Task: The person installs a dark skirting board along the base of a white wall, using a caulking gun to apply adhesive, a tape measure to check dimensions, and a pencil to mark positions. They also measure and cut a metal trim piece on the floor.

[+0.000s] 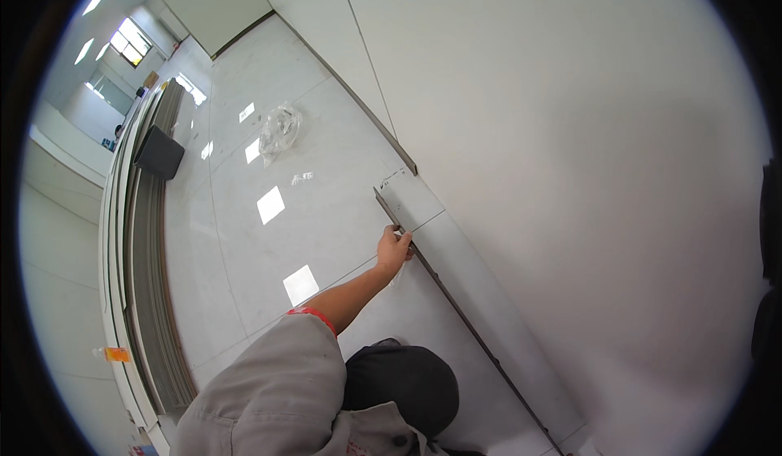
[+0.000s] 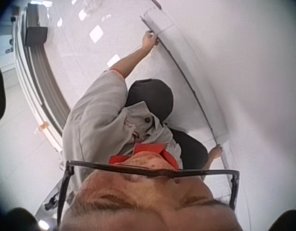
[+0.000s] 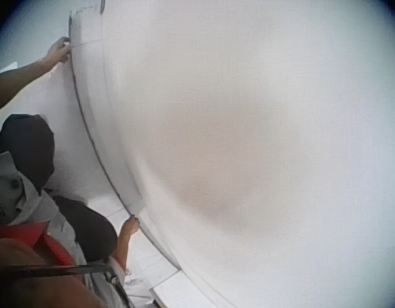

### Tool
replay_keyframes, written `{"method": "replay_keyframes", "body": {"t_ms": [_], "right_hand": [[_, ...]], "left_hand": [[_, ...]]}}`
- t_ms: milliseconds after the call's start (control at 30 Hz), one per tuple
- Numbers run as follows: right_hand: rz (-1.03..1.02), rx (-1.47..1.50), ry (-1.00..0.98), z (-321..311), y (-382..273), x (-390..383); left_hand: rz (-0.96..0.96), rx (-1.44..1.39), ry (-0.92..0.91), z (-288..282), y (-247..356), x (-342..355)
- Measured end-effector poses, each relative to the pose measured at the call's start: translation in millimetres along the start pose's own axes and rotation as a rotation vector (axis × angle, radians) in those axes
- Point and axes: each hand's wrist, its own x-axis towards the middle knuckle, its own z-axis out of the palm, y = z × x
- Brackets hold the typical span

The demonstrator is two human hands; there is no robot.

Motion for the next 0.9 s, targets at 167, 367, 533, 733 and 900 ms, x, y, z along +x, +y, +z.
{"method": "replay_keyframes", "body": {"t_ms": [167, 367, 533, 733, 900], "right_hand": [[0.074, -0.032, -0.027, -9, -10, -16], [0.250, 0.143, -0.270, 69, -14, 21], [-0.030, 0.147, -0.119, -23, -83, 94], [0.006, 0.137, -0.088, -33, -84, 45], [-0.034, 0.121, -0.073, -28, -87, 41]], "left_hand": [[0.059, 0.184, -0.003, 23, 13, 13], [0.215, 0.813, -0.021, -30, -105, 150], [0.073, 0.261, 0.095, -156, -134, 180], [0.165, 0.377, 0.087, -104, -71, 166], [0.168, 0.553, 0.161, -108, -67, 178]]}}
